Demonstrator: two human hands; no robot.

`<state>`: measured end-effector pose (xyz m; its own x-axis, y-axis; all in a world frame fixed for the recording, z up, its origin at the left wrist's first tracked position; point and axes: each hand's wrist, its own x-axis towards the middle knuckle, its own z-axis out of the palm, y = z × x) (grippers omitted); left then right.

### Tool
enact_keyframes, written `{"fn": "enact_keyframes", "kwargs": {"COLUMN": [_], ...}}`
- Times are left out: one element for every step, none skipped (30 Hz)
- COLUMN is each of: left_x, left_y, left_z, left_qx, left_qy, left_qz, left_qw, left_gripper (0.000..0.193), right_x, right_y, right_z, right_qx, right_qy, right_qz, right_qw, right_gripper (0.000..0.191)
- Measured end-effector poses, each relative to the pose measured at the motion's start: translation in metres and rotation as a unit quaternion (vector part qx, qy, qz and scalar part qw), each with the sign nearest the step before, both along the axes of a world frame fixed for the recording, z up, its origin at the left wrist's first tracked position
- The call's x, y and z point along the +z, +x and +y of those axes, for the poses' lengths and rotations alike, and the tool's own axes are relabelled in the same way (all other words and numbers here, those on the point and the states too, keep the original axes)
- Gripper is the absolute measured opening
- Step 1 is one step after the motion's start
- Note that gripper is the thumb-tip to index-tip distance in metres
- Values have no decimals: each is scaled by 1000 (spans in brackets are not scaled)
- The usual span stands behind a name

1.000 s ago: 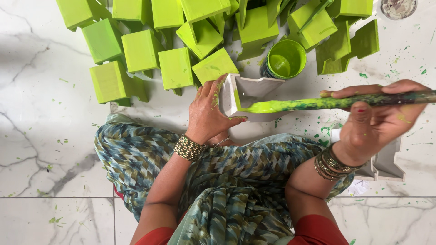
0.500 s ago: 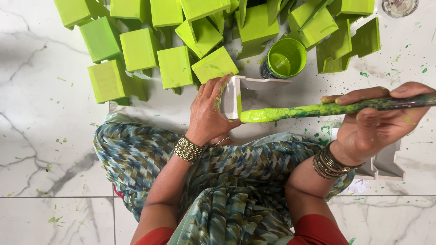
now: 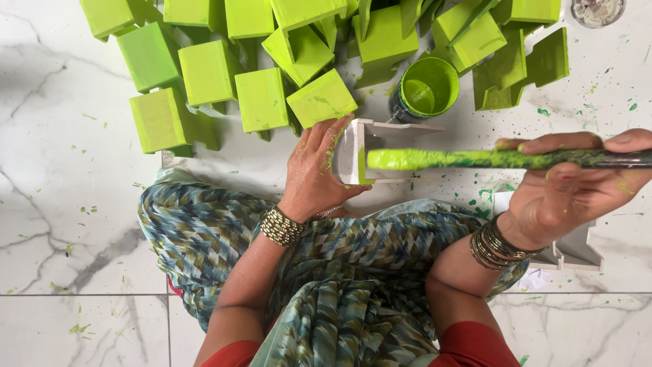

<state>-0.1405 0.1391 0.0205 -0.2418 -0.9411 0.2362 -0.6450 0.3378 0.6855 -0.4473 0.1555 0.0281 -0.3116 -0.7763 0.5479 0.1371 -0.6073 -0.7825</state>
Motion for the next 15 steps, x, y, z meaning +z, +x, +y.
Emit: {"fn": "enact_keyframes", "kwargs": {"left_x": [0, -1, -1, -1, -1, -2, -2, -2, -2, -2, -2, -2, -2, -2, -2], "left_y": [0, 0, -1, -1, -2, -2, -3, -3, -3, -4, -4, -4, -5, -5, -6], "left_z": [0, 0, 0, 0, 1, 1, 2, 3, 3, 4, 4, 5, 5, 5, 5], "left_qx": [-1, -2, -4, -7, -10, -11, -12, -12, -12, -13, -15, -16, -17, -18, -19], "left_qy": [1, 2, -1, -5, -8, -11, -14, -17, -15, -13, -11, -14, -17, -20, -22], "left_qz": [-1, -2, 1, 4, 7, 6, 6, 5, 3, 0, -2, -1, -1, 0, 1], "left_qw": [1000, 1000, 1000, 1000, 1000, 1000, 1000, 1000, 1000, 1000, 1000, 1000, 1000, 1000, 1000], "left_gripper": [113, 112, 112, 112, 111, 111, 111, 111, 111, 111, 111, 110, 110, 109, 109], "right_x": [0, 0, 0, -1, -2, -3, -4, -5, -5, -5, -6, -6, -5, -5, -5], "right_y": [-1, -2, -3, -2, -2, -1, 0, 2, 4, 5, 7, 9, 10, 11, 12], "right_z": [1, 1, 1, 0, -1, -3, -4, -5, -7, -7, -8, -9, -10, -10, -10], "right_qx": [8, 15, 21, 26, 28, 29, 27, 22, 17, 8, -2, -12, -23, -41, -60], "right_qy": [-2, -3, -4, -4, -5, -7, -11, -12, -14, -12, -13, -15, -19, -24, -29], "right_qz": [7, 12, 16, 18, 18, 17, 14, 15, 15, 17, 19, 20, 20, 25, 30], "right_qw": [1000, 1000, 1000, 999, 999, 999, 999, 1000, 1000, 1000, 1000, 1000, 999, 999, 997], "right_gripper": [54, 53, 52, 52, 52, 52, 52, 52, 53, 53, 53, 54, 54, 55, 56]}}
